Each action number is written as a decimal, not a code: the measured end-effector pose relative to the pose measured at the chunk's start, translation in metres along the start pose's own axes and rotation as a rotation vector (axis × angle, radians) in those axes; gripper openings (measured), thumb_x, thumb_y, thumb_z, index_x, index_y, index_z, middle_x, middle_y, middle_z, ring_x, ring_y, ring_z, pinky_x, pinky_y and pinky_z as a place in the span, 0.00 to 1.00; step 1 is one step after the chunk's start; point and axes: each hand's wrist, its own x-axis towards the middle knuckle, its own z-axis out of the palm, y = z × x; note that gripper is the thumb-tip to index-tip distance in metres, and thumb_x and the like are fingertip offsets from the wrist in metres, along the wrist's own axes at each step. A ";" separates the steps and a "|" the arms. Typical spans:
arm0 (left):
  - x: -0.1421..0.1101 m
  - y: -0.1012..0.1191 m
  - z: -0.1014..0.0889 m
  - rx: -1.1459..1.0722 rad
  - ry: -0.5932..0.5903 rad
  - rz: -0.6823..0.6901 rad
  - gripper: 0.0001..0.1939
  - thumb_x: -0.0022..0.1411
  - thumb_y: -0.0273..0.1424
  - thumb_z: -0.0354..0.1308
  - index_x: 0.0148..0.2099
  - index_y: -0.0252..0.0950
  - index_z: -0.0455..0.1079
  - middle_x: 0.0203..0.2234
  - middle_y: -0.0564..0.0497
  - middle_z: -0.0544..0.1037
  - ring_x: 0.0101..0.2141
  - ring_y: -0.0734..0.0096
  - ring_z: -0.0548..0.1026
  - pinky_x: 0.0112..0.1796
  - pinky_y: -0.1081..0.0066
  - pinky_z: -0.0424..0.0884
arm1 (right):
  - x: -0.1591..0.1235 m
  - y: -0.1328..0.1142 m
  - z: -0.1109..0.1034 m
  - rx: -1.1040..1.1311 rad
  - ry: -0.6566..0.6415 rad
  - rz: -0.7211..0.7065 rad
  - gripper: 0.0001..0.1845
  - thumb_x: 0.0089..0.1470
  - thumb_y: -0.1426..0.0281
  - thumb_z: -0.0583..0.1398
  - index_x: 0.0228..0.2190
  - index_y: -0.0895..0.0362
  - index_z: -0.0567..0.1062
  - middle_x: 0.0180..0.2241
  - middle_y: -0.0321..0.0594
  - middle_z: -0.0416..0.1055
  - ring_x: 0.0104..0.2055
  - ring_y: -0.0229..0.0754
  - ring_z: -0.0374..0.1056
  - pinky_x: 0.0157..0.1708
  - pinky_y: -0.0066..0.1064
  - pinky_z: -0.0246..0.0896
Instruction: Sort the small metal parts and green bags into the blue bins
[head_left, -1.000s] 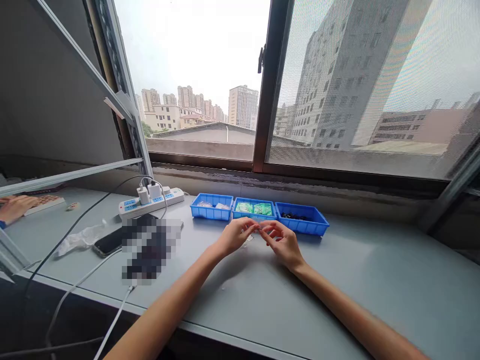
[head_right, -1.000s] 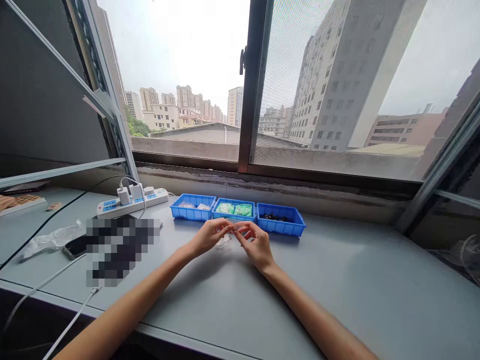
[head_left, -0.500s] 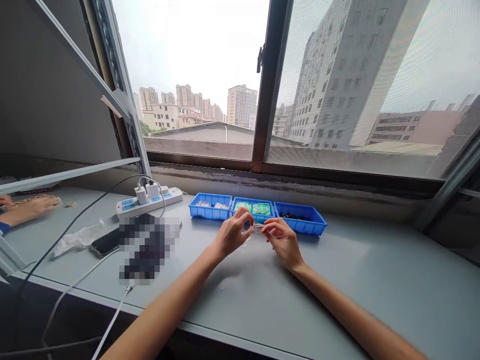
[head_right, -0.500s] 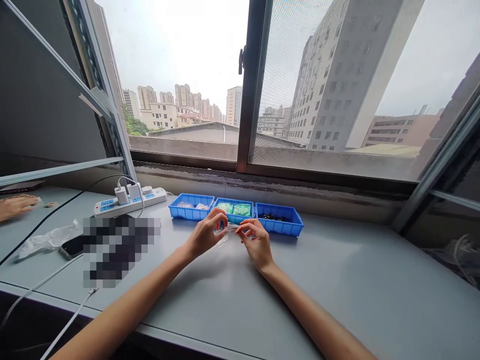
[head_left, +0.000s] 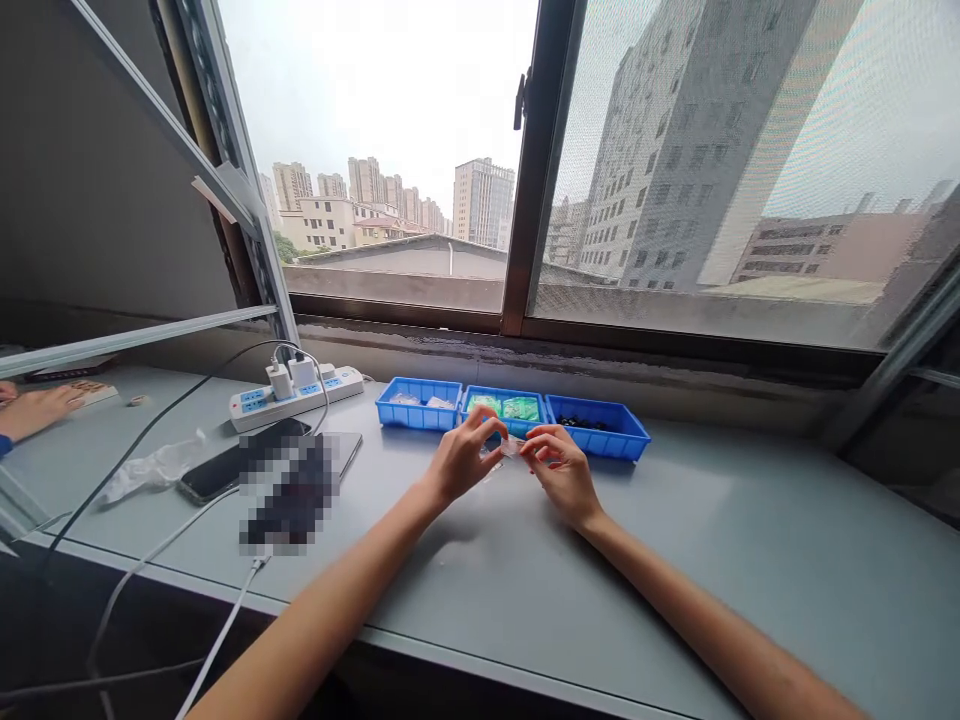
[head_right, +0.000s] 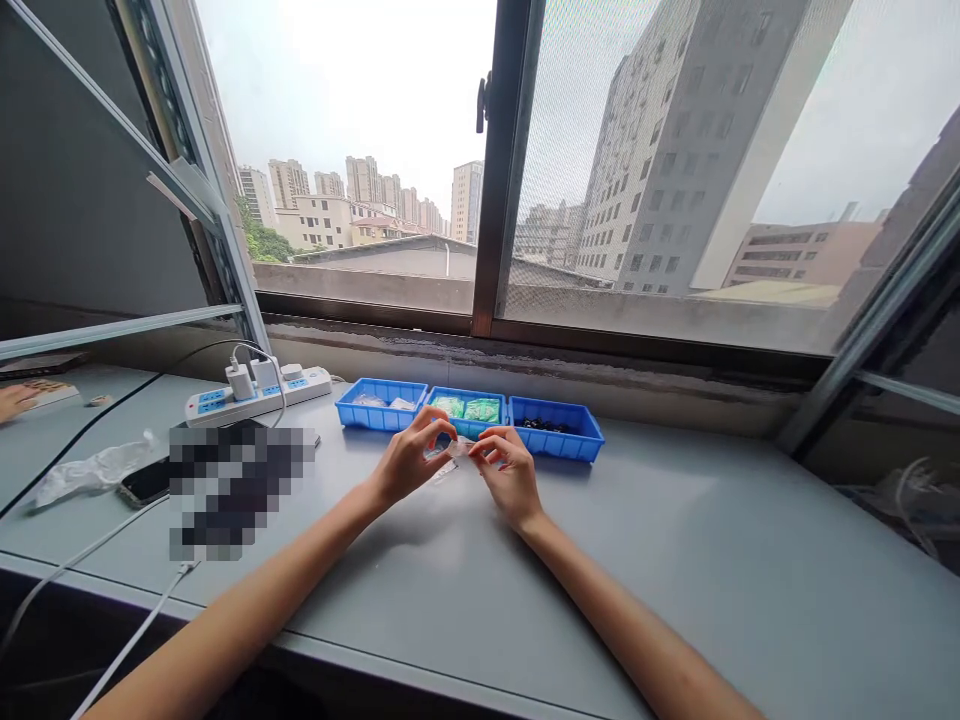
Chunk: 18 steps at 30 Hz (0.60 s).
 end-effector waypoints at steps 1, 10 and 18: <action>0.000 0.000 0.000 -0.004 -0.002 0.003 0.07 0.60 0.34 0.56 0.33 0.36 0.68 0.37 0.51 0.69 0.25 0.79 0.70 0.25 0.78 0.67 | 0.000 -0.001 0.001 0.007 -0.003 0.026 0.20 0.43 0.50 0.63 0.23 0.56 0.74 0.33 0.42 0.69 0.20 0.33 0.63 0.15 0.28 0.60; 0.000 0.006 -0.006 -0.073 -0.210 -0.150 0.13 0.58 0.38 0.58 0.25 0.35 0.70 0.32 0.52 0.71 0.28 0.78 0.70 0.27 0.78 0.62 | -0.001 -0.007 0.003 0.153 -0.128 0.250 0.25 0.41 0.47 0.61 0.26 0.57 0.71 0.16 0.32 0.66 0.12 0.33 0.58 0.12 0.26 0.54; 0.010 0.005 -0.031 -0.115 -0.729 -0.331 0.23 0.36 0.46 0.70 0.33 0.38 0.72 0.29 0.55 0.71 0.32 0.70 0.70 0.28 0.76 0.58 | 0.000 -0.010 0.004 0.152 -0.112 0.280 0.24 0.43 0.48 0.60 0.25 0.57 0.71 0.17 0.33 0.65 0.13 0.32 0.58 0.13 0.26 0.53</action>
